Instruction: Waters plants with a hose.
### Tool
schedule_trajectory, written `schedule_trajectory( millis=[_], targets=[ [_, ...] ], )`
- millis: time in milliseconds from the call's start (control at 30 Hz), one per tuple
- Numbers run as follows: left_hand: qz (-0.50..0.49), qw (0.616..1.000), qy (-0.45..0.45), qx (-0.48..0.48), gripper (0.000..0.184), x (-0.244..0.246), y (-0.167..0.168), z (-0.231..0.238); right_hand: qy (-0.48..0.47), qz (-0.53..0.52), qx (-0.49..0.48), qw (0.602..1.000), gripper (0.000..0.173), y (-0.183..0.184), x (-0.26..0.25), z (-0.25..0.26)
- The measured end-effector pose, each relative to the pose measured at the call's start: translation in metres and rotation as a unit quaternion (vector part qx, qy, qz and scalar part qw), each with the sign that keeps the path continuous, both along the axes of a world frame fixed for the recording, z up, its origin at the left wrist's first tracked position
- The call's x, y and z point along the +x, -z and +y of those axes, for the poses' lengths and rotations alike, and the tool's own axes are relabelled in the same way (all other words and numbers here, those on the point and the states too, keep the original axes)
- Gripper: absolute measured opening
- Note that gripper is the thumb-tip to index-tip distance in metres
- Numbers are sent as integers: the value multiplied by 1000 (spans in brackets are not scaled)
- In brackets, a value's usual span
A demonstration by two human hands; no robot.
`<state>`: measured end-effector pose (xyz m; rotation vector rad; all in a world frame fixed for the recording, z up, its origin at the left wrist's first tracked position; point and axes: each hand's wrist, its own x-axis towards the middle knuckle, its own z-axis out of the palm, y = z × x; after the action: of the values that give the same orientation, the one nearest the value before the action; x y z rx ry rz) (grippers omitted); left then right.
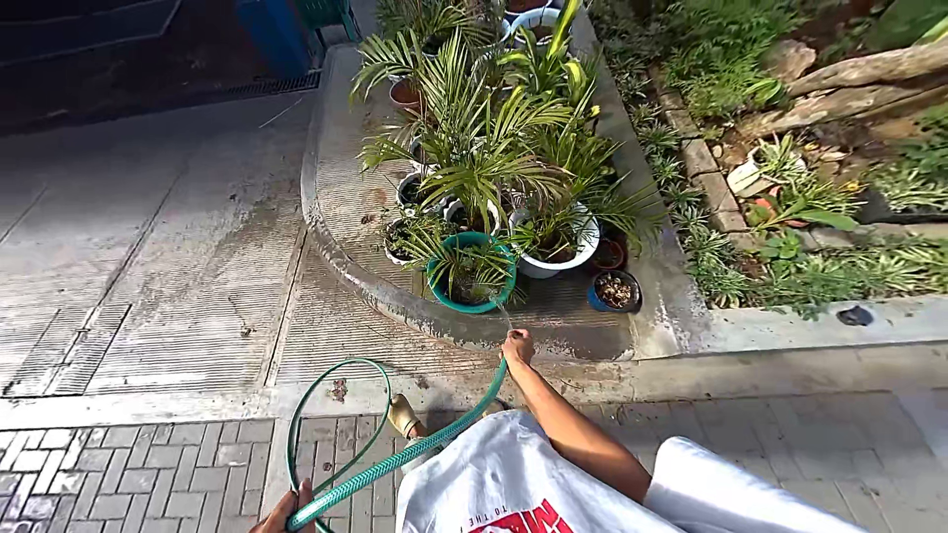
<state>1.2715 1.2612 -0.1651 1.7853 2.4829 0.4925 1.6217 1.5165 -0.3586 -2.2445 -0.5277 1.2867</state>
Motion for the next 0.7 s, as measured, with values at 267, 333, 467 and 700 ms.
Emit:
schedule_trajectory(
  millis=[267, 333, 467, 700],
  targets=[
    [-107, 994, 4, 7, 53, -89, 52, 35, -48, 50, 0, 998, 34, 10, -86, 1],
    [-122, 992, 14, 17, 54, -122, 61, 45, -43, 38, 29, 998, 35, -1, -120, 10],
    [-158, 987, 23, 32, 53, -188, 79, 60, -39, 22, 56, 997, 36, -22, -182, 38],
    [-187, 981, 29, 36, 52, -261, 89, 83, -53, 15, 79, 995, 35, -56, -256, 71]
  ],
)
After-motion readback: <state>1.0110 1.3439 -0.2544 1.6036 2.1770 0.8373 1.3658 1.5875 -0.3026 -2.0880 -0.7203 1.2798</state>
